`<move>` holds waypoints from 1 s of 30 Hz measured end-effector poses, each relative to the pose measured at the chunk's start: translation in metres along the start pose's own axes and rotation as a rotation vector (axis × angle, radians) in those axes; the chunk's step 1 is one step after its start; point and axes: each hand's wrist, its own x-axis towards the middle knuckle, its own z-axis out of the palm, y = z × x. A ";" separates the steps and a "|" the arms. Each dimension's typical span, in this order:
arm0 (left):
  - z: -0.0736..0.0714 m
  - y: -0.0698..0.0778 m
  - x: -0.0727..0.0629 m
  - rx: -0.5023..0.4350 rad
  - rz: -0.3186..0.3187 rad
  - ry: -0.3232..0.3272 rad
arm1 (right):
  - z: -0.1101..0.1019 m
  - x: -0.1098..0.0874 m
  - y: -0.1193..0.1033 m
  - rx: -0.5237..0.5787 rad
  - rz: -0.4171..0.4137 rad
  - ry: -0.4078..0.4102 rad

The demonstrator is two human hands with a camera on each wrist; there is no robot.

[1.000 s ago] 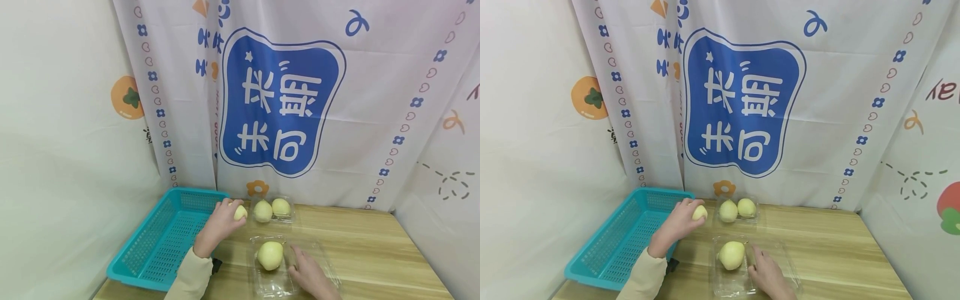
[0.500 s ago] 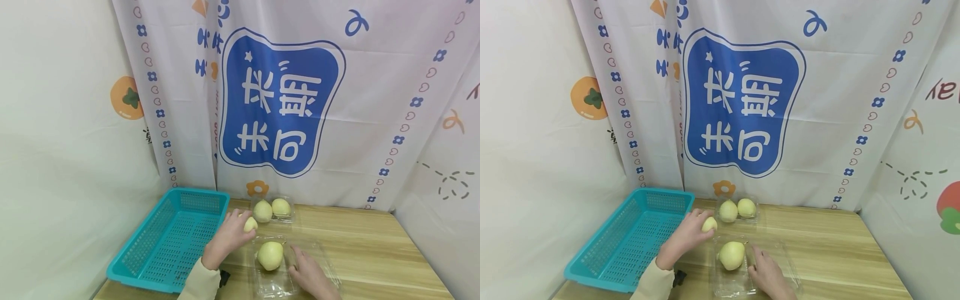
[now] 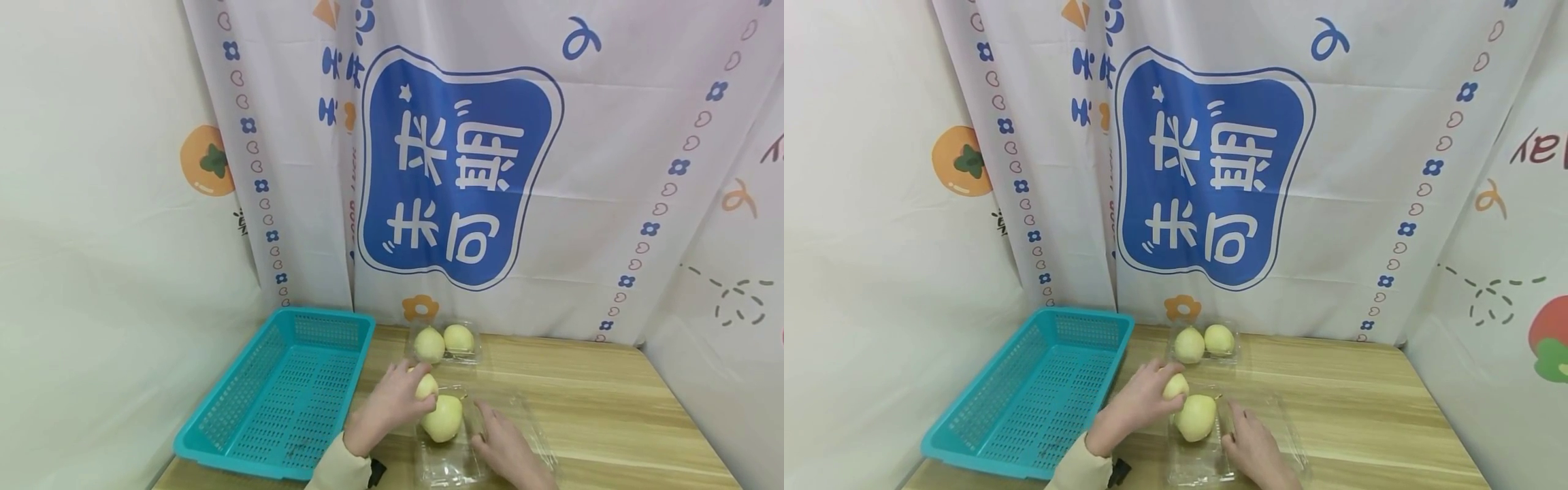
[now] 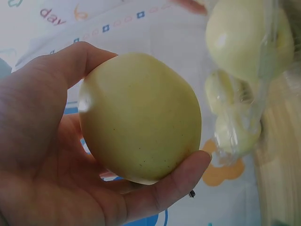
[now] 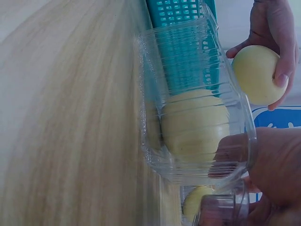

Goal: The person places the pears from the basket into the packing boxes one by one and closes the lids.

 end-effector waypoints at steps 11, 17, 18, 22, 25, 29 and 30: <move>0.012 0.016 -0.004 0.050 0.065 -0.058 | -0.001 0.000 0.000 0.017 -0.005 0.000; 0.017 0.023 -0.011 0.051 0.062 -0.060 | 0.001 -0.002 0.002 0.015 -0.034 0.015; 0.018 0.024 -0.012 0.053 0.061 -0.060 | 0.001 -0.003 0.002 0.015 -0.038 0.018; 0.026 0.025 -0.014 0.049 0.066 -0.074 | 0.003 -0.003 0.003 0.002 -0.050 0.036; 0.031 0.027 -0.016 0.066 0.078 -0.071 | 0.004 -0.002 0.003 -0.012 -0.058 0.054; 0.036 0.030 -0.019 0.113 0.083 -0.061 | 0.004 -0.002 0.003 -0.023 -0.061 0.059; 0.037 0.031 -0.019 0.121 0.086 -0.060 | 0.004 -0.002 0.003 -0.024 -0.062 0.060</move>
